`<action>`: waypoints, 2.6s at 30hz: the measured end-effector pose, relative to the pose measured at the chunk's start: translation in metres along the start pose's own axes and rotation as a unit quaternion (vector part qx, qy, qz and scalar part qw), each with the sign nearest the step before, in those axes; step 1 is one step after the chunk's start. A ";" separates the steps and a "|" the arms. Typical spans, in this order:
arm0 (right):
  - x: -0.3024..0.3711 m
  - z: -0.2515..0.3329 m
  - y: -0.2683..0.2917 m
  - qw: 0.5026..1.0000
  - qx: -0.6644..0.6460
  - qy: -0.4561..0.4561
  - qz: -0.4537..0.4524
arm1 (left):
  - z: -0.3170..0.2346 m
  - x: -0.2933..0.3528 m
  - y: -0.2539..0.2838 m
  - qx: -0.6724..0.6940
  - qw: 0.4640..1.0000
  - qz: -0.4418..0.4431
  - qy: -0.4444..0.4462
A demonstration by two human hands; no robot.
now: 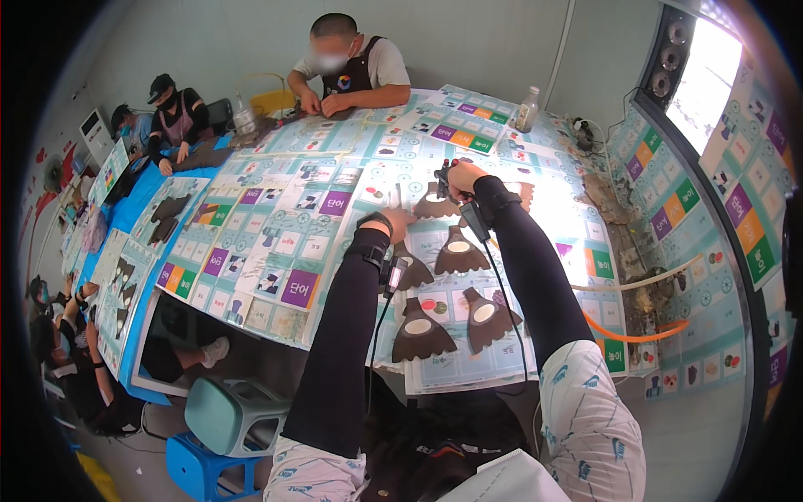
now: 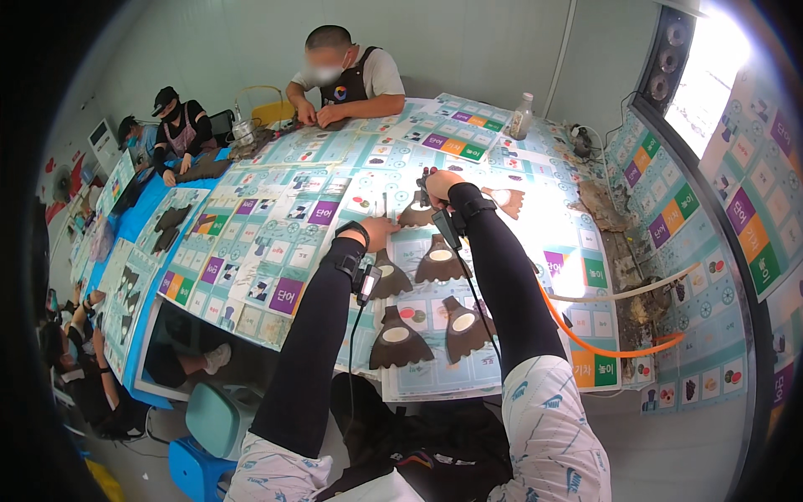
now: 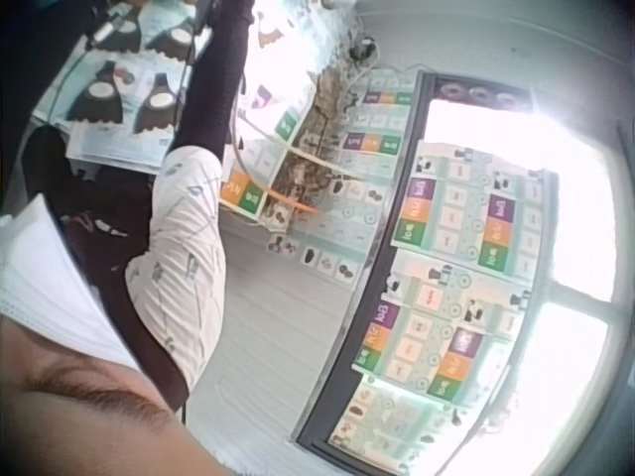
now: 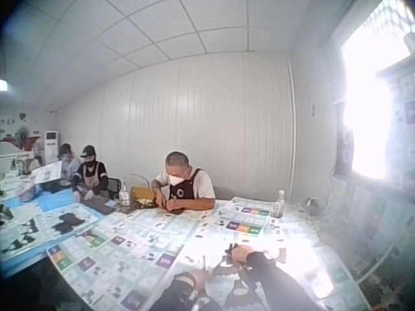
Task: Using a heat or glue gun to assemble shoe components on a template sheet.
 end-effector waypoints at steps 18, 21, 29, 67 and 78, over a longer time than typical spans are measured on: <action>0.000 0.002 -0.001 0.985 0.144 0.071 0.058 | -0.006 0.012 0.010 0.011 1.000 0.002 0.005; -0.008 -0.013 0.007 0.988 0.139 0.053 0.038 | -0.006 0.016 0.012 0.031 0.999 -0.013 0.010; 0.000 -0.021 0.022 0.979 0.199 0.038 0.023 | -0.010 0.025 0.018 0.060 0.997 -0.009 0.037; 0.023 -0.032 0.014 1.000 -0.029 -0.007 0.009 | -0.005 0.017 0.015 0.059 0.998 -0.012 -0.005; 0.241 -0.166 0.089 0.944 0.185 0.137 -0.235 | 0.054 0.060 0.022 0.259 0.909 -0.326 -0.001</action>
Point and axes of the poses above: each hand's wrist, its own x-axis away from the middle knuckle, its own y-axis out of the back of the hand, z = x × y, the point moved 3 cm from there along -x, towards the middle knuckle, and after that the axes turned 1 degree about y, right-handed, at the moved point
